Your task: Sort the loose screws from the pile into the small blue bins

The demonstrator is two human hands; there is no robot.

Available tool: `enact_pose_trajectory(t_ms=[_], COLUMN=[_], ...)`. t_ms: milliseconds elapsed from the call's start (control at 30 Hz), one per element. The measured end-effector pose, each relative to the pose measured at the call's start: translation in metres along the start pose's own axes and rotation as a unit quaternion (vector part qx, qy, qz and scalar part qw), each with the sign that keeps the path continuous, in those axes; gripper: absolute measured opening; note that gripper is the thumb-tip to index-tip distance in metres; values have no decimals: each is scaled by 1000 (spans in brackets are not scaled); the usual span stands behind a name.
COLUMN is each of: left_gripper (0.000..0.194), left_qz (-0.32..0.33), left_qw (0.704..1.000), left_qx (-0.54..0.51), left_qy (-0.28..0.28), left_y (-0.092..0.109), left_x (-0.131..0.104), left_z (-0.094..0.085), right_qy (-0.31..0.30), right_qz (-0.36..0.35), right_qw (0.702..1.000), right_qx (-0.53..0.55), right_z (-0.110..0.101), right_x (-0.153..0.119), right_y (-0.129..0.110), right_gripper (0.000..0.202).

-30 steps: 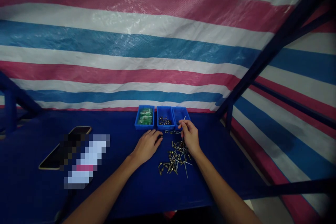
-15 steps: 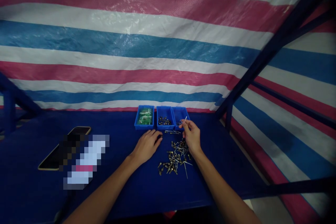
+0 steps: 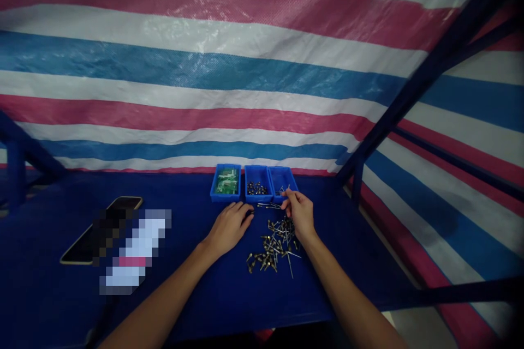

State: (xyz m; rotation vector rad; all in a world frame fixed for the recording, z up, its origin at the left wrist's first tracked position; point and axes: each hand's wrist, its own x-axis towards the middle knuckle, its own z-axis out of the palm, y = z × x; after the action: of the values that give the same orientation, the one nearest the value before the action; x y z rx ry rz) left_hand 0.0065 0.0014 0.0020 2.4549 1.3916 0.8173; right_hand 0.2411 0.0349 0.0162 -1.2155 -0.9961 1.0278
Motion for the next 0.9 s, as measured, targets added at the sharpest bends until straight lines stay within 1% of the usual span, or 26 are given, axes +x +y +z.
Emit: enact_pose_trajectory(t_ms=[200, 400, 667, 900], left_gripper=[20, 20, 21, 22], left_qz=[-5, -7, -11, -8], left_qw=[1000, 1000, 1000, 1000], left_qx=[1, 3, 4, -1], left_qy=[-8, -4, -11, -5], left_y=[0, 0, 2, 2], left_x=[0, 0, 0, 1], left_z=[0, 0, -1, -2], right_qy=[-3, -2, -4, -5], right_qz=[24, 37, 30, 42], right_qw=[999, 998, 997, 996], right_qx=[40, 57, 72, 83], right_z=[-2, -2, -3, -3], right_x=[0, 1, 1, 3], right_y=[-1, 0, 1, 2], right_gripper=[47, 47, 50, 47])
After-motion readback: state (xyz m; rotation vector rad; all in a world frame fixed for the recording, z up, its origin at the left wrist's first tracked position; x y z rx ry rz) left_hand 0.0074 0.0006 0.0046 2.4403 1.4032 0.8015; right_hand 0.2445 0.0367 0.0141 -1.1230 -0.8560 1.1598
